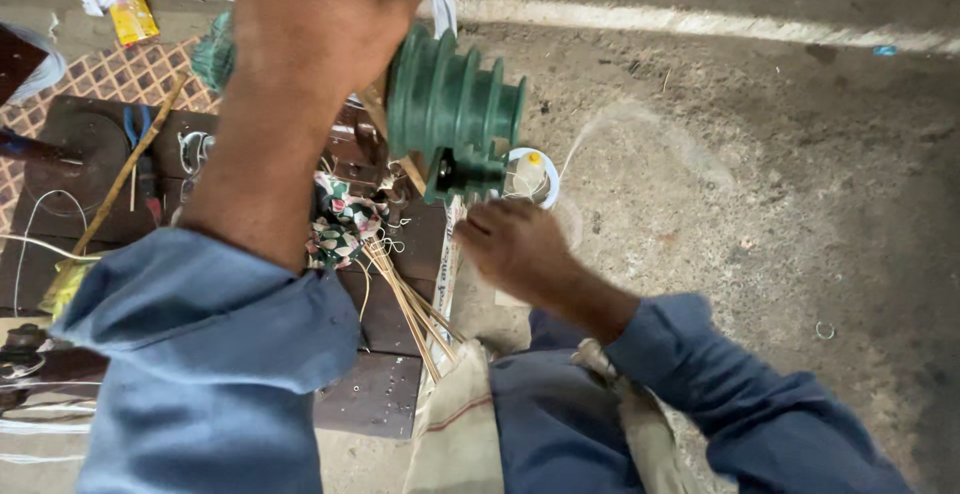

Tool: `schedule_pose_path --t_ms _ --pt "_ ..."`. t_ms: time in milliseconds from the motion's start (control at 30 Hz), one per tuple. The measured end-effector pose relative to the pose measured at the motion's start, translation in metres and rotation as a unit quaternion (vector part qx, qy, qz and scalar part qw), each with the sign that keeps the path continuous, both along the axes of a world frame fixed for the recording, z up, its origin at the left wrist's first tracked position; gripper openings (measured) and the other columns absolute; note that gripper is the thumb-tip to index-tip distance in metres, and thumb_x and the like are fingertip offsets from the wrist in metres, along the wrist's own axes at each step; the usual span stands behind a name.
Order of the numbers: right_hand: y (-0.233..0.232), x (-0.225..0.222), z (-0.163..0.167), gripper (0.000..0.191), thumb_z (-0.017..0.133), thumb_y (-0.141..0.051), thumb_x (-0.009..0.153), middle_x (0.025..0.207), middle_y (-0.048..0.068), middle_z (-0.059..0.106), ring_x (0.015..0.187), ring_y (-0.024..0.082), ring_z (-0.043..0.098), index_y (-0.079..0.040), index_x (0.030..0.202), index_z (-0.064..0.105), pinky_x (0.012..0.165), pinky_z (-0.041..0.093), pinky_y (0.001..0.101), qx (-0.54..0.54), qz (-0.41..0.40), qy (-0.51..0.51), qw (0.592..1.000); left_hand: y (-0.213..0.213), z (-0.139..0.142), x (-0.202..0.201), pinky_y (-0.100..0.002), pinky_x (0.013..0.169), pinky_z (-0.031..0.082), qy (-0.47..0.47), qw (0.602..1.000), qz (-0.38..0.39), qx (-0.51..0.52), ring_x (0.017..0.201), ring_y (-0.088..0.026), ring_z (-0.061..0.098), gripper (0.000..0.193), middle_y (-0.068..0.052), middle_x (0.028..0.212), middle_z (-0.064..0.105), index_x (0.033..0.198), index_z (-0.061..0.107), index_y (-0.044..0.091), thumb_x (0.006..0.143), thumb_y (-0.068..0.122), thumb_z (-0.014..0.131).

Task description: The person winds white wire onto a green reel mounted on a wooden frame, guiding the wire with one hand while turning the reel with the other. They then lift the wound reel off the frame, gather the coiled wire, and handle the wound spool at the workbench.

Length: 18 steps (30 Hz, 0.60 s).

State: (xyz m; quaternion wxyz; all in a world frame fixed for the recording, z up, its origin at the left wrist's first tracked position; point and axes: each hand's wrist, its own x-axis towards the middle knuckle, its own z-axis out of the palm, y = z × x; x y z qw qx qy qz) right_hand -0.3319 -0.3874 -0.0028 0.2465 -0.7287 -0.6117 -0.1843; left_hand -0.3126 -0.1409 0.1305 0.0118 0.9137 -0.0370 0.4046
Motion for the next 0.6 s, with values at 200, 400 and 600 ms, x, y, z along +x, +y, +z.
schedule_pose_path --t_ms 200,400,600 --pt "-0.001 0.024 0.092 0.017 0.078 -0.018 0.079 0.09 0.0 0.054 0.083 0.018 0.062 -0.015 0.092 0.067 0.066 0.052 0.0333 0.028 0.061 -0.188 0.98 0.001 0.001 -0.001 -0.049 0.068 0.056 -0.006 0.999 -0.007 -0.036 0.08 -0.039 0.07 0.031 -0.016 0.09 0.074 0.105 0.077 0.007 0.091 0.034 0.083" --pt "0.039 0.1 0.126 0.04 0.08 -0.049 0.097 0.085 -0.001 0.048 0.074 0.013 0.054 -0.017 0.078 0.063 0.068 0.046 0.0309 0.071 0.067 -0.287 0.953 -0.002 0.006 -0.002 -0.051 0.077 0.056 -0.056 0.997 -0.017 -0.041 0.092 -0.04 0.069 0.029 -0.015 0.1 0.074 0.104 0.075 0.007 0.091 0.032 0.081" --pt "0.05 0.168 0.123 0.043 0.077 -0.051 0.092 0.079 0.0 0.058 0.084 0.016 0.057 -0.014 0.078 0.061 0.098 0.041 0.0394 0.034 0.073 -0.21 0.974 -0.002 0.017 0.004 -0.052 0.069 0.056 0.036 0.993 0.009 -0.108 0.082 -0.043 0.069 0.029 -0.019 0.086 0.073 0.09 0.075 0.007 0.09 0.035 0.082"
